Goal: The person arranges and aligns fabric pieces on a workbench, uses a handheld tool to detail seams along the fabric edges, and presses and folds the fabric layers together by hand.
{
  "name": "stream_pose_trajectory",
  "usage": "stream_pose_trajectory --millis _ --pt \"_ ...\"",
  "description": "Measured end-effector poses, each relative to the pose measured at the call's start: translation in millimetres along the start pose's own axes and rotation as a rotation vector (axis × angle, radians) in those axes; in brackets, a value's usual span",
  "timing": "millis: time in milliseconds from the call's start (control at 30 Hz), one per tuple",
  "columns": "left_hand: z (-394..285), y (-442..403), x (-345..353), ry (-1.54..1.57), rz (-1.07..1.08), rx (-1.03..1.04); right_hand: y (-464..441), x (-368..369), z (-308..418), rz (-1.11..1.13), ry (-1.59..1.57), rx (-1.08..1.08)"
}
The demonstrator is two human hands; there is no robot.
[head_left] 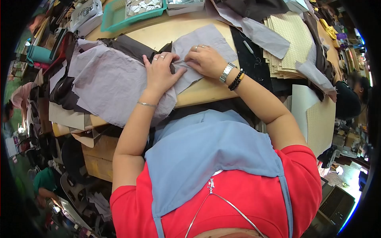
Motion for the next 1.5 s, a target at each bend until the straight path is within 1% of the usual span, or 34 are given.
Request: stream_pose_trajectory --millis 100,300,400,633,733,833,933,1033,1100,1233,1333,1500 --pt "1 1 2 0.031 -0.036 0.008 -6 0 3 0.050 -0.032 0.030" --pt "2 4 4 0.025 -0.061 0.025 -14 2 4 0.101 -0.042 0.007" --pt "2 6 5 -0.003 -0.067 0.052 -8 4 0 0.049 -0.054 -0.076" --pt "-2 7 6 -0.060 -0.052 0.094 17 -10 -23 -0.058 -0.101 0.010" --pt "-2 7 8 -0.081 -0.056 0.119 18 -11 -22 -0.091 -0.043 -0.023" --pt "-2 8 6 -0.086 -0.048 0.125 17 -9 -20 -0.038 0.034 -0.048" --pt "-5 9 4 -0.158 -0.055 0.152 18 -7 -19 -0.026 0.070 -0.082" --pt "-6 12 8 -0.278 -0.126 0.212 21 -7 -14 -0.010 0.135 -0.139" --pt "-5 12 8 -0.293 -0.138 0.235 22 -6 -15 0.000 0.117 -0.150" --pt "-3 15 7 -0.375 -0.148 0.279 22 -11 -8 0.064 0.172 -0.128" --pt "-3 15 3 -0.379 -0.136 0.300 22 -13 2 0.097 0.238 -0.107" --pt "1 24 0 -0.334 -0.155 0.267 18 -2 3 0.076 0.236 -0.126"
Point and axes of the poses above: each hand's wrist, its own y-axis away from the middle knuckle, its own x-axis out of the palm, z = x × y, the point moved 2 cm from there along -y, towards the middle knuckle, and after that the axes turned 2 degrees about x, right-handed, at the moved point
